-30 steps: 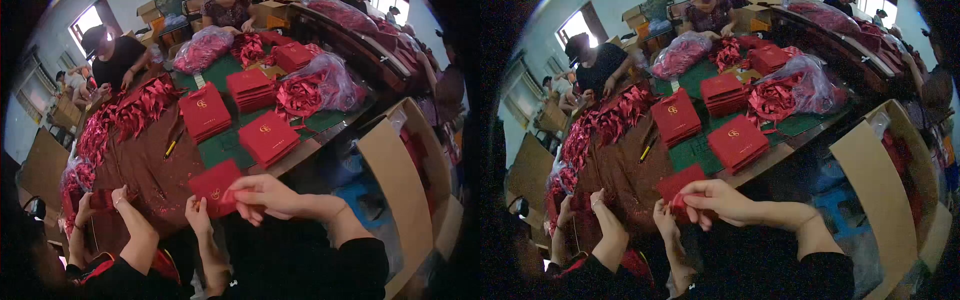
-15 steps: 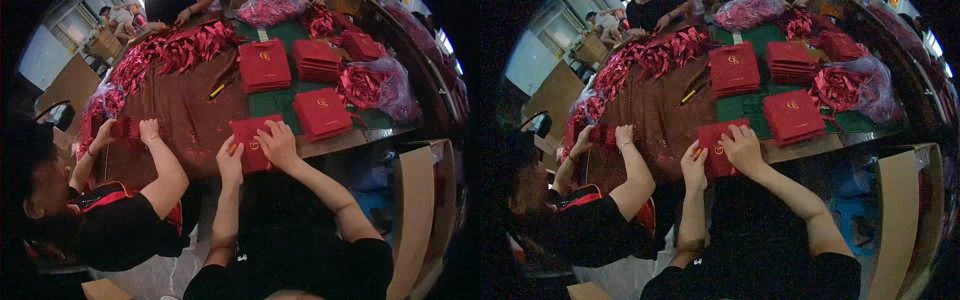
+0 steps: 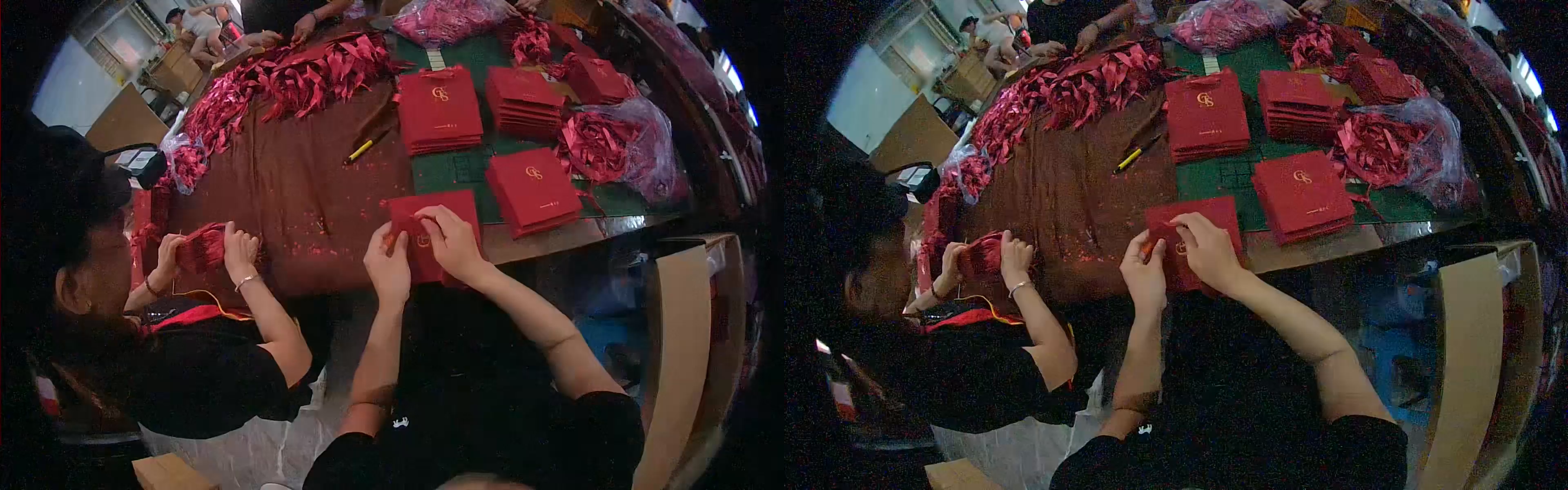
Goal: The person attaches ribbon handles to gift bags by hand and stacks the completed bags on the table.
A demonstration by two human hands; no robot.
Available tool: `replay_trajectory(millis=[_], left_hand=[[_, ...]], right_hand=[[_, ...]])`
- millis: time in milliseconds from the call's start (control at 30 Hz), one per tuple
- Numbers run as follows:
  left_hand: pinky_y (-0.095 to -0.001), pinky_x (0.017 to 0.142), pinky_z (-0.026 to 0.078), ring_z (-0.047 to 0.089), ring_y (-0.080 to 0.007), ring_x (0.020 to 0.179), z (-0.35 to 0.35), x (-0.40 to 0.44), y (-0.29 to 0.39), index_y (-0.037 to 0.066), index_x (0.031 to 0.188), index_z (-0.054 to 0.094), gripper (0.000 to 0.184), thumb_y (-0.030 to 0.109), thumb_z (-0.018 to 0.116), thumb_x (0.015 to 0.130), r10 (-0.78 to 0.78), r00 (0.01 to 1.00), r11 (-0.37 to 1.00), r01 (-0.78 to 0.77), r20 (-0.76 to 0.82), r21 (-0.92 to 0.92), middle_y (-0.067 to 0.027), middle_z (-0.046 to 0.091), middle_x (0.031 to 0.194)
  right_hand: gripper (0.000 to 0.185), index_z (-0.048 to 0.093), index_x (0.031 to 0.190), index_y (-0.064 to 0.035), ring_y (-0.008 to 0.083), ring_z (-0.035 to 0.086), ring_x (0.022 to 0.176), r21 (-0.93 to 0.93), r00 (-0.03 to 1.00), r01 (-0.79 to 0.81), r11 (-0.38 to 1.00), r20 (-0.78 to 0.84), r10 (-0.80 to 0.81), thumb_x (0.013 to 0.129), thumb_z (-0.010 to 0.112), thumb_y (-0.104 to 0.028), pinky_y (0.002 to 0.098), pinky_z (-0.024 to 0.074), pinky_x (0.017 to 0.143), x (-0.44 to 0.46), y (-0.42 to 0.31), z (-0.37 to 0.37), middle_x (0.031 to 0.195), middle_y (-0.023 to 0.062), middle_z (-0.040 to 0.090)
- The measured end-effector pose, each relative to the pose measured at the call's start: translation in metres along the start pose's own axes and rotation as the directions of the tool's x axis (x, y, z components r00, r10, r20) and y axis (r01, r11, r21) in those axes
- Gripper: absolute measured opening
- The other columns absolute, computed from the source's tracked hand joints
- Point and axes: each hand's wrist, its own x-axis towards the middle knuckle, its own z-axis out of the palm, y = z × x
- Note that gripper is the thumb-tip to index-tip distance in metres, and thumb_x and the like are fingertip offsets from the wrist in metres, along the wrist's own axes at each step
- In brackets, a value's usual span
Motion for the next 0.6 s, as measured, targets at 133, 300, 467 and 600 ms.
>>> replay_trajectory(millis=[133,300,467,600], left_hand=[[-0.0266,0.083,0.049,0.060,-0.0142,0.095,0.004,0.001,0.003,-0.005,0.116,0.057,0.027,-0.001,0.059,0.089,-0.005,1.000,1.000,0.005,0.001,-0.023,-0.0108,0.064,0.105],[-0.0284,0.089,0.046,0.060,-0.0160,0.101,0.008,-0.001,-0.001,-0.006,0.117,0.056,0.030,-0.001,0.058,0.088,0.041,0.999,0.999,-0.040,-0.025,0.024,-0.0130,0.063,0.109],[-0.0302,0.091,0.046,0.059,-0.0191,0.104,0.013,-0.006,0.007,-0.007,0.117,0.056,0.029,0.000,0.057,0.089,0.140,0.990,0.986,-0.137,-0.026,0.097,-0.0142,0.063,0.110],[-0.0310,0.088,0.048,0.061,-0.0189,0.098,0.016,-0.004,-0.005,-0.007,0.118,0.056,0.030,0.000,0.057,0.089,0.123,0.992,0.992,-0.123,-0.021,-0.024,-0.0151,0.064,0.108]], right_hand=[[0.013,0.059,0.097,-0.0053,0.0318,0.062,0.072,-0.127,0.987,-0.131,0.983,0.081,0.142,0.087,0.059,-0.014,0.0383,0.0498,0.060,0.000,-0.004,-0.003,0.086,0.0108,0.060],[0.011,0.059,0.093,-0.0044,0.0287,0.062,0.073,-0.228,0.996,0.047,0.973,0.084,-0.028,0.084,0.061,-0.011,0.0372,0.0501,0.060,-0.001,-0.002,-0.002,0.083,0.0098,0.060],[0.009,0.062,0.087,-0.0034,0.0268,0.061,0.068,-0.390,0.971,0.230,0.891,0.150,-0.185,0.078,0.063,-0.006,0.0357,0.0488,0.056,0.001,0.000,0.000,0.075,0.0107,0.059],[0.004,0.059,0.081,-0.0048,0.0260,0.058,0.067,-0.401,0.961,0.265,0.877,0.188,-0.205,0.078,0.058,-0.008,0.0369,0.0473,0.056,0.000,0.003,0.003,0.073,0.0087,0.056]])
